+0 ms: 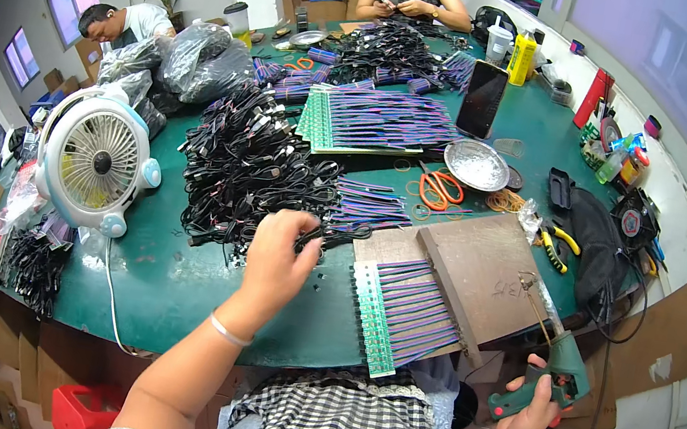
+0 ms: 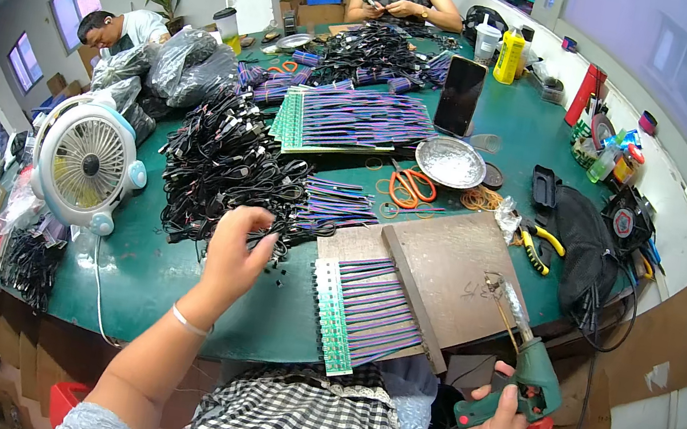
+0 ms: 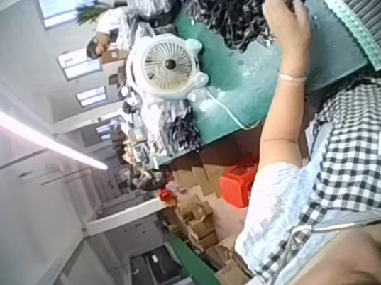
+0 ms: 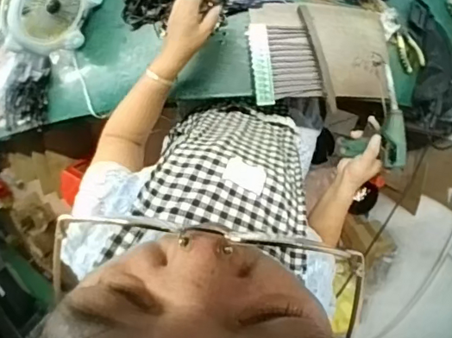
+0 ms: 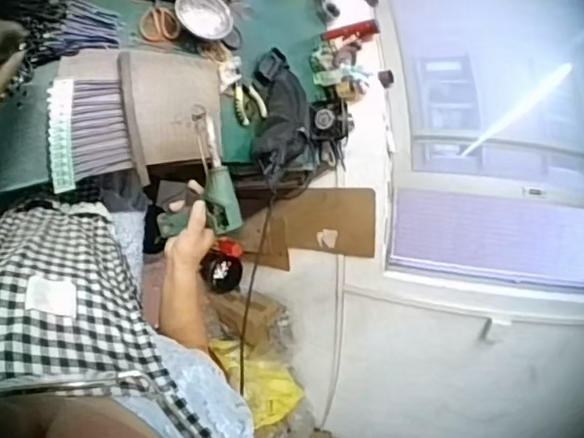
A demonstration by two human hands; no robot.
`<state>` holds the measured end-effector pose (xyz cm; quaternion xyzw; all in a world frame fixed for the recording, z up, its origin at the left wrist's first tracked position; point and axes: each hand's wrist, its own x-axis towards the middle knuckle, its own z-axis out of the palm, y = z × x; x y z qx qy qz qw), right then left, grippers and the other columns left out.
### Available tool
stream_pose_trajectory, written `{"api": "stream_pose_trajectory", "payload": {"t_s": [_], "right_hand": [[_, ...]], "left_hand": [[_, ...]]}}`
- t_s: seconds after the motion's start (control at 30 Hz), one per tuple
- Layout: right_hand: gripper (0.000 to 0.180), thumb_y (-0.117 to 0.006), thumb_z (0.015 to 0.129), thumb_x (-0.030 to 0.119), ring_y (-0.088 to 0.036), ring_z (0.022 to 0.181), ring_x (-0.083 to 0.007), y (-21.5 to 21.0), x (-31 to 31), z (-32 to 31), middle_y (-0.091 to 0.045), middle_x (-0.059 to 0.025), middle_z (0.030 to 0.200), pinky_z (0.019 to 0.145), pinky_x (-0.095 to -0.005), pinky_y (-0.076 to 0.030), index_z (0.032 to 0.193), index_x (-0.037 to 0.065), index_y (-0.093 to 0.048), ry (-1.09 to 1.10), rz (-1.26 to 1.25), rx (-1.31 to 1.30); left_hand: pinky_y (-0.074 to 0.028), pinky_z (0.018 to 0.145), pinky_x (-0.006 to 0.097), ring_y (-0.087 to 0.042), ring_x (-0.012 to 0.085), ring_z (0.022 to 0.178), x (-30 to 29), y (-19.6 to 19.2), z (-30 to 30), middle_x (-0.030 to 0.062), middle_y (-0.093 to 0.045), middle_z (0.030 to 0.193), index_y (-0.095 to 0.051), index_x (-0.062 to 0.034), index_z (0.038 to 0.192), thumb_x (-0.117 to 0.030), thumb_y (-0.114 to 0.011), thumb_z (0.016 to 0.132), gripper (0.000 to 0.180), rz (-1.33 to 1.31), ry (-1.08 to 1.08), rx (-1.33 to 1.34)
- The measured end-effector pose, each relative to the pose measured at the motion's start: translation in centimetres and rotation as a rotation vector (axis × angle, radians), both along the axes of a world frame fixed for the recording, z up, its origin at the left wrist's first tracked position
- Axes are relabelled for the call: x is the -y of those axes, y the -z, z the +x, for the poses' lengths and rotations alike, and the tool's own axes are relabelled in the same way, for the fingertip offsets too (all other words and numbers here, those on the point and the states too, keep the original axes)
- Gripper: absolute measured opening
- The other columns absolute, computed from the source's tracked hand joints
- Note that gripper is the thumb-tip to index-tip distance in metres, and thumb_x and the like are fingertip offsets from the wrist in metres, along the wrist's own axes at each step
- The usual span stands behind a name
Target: The person applies hot glue to circuit boards with a hot glue gun, securing wires, LED strips, and electronic components.
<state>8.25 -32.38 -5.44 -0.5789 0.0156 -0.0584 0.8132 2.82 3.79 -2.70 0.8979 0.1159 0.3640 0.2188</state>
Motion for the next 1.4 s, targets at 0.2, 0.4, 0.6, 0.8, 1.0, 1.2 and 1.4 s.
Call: {"api": "stream_pose_trajectory", "payload": {"t_s": [0.2, 0.4, 0.6, 0.8, 1.0, 1.2, 1.4], "right_hand": [[0.033, -0.05, 0.09, 0.019, -0.056, 0.062, -0.0126, -0.1, -0.1, -0.6, -0.059, -0.0134, 0.106, 0.053, -0.023, -0.047, 0.117, 0.001, -0.046, -0.049, -0.025, 0.0], [0.037, -0.049, 0.091, 0.022, -0.057, 0.064, -0.0139, 0.6, 0.8, -0.7, -0.057, -0.0145, 0.11, 0.053, -0.0257, -0.047, 0.122, 0.004, -0.043, -0.036, 0.024, -0.029], [0.052, -0.049, 0.09, 0.041, -0.057, 0.069, -0.0174, -3.0, -2.8, -2.4, -0.054, -0.0125, 0.106, 0.061, -0.0353, -0.05, 0.13, 0.011, -0.036, -0.126, 0.263, 0.067], [0.038, -0.054, 0.087, 0.035, -0.061, 0.074, -0.0261, -2.2, -5.5, -3.7, -0.059, -0.0128, 0.081, 0.082, -0.0491, -0.049, 0.105, 0.001, -0.053, -0.659, 0.489, -0.31], [0.018, -0.06, 0.085, 0.006, -0.061, 0.082, -0.0102, -2.4, -9.9, -3.1, -0.062, -0.0049, 0.093, 0.065, -0.0198, -0.048, 0.102, 0.001, -0.057, -0.828, -0.001, -0.353], [0.022, -0.063, 0.082, 0.0, -0.059, 0.086, -0.0087, -3.1, -11.8, -2.5, -0.062, -0.0029, 0.095, 0.073, -0.0232, -0.05, 0.103, 0.002, -0.058, -0.836, -0.032, -0.409], [0.02, -0.065, 0.082, 0.004, -0.059, 0.081, -0.0073, -2.6, -12.5, -2.2, -0.063, -0.0017, 0.091, 0.07, -0.0223, -0.049, 0.101, 0.003, -0.059, -0.752, -0.099, -0.278]], "left_hand": [[-0.039, 0.082, 0.039, -0.053, 0.0277, 0.088, -1.2, 1.6, 5.0, 0.0036, -0.06, 0.089, -0.066, -0.0122, 0.085, -0.021, -0.068, 0.074, 0.014, 0.184, -0.127, -0.198], [-0.046, 0.077, 0.027, -0.06, 0.0133, 0.081, -6.1, -1.2, 5.9, 0.006, -0.063, 0.083, -0.058, -0.0006, 0.093, -0.011, -0.056, 0.09, 0.011, -0.853, 0.154, 0.347], [-0.047, 0.072, 0.025, -0.06, 0.011, 0.082, -3.6, -5.4, 3.7, 0.0042, -0.064, 0.085, -0.062, -0.002, 0.091, -0.003, -0.064, 0.082, 0.009, -0.519, 0.26, 0.186], [-0.045, 0.064, 0.036, -0.059, 0.0236, 0.069, 3.2, -1.6, -1.7, 0.0025, -0.061, 0.072, -0.065, -0.014, 0.086, -0.004, -0.066, 0.068, 0.021, 0.053, 0.441, -0.195], [-0.048, 0.062, 0.021, -0.059, 0.0057, 0.071, 7.1, 0.0, -5.6, 0.0035, -0.066, 0.078, -0.062, -0.0015, 0.089, -0.008, -0.067, 0.082, 0.011, -1.185, 0.531, -0.543], [-0.051, 0.06, 0.023, -0.061, 0.0125, 0.071, 7.4, 0.9, -4.5, 0.0139, -0.066, 0.088, -0.053, 0.0001, 0.093, -0.002, -0.062, 0.085, 0.012, -1.492, 0.632, -0.505], [-0.048, 0.057, 0.021, -0.059, 0.0071, 0.064, 7.1, 1.1, -3.5, 0.0043, -0.064, 0.076, -0.058, 0.0, 0.086, -0.007, -0.065, 0.085, 0.01, -1.391, 0.584, -0.58]]}}
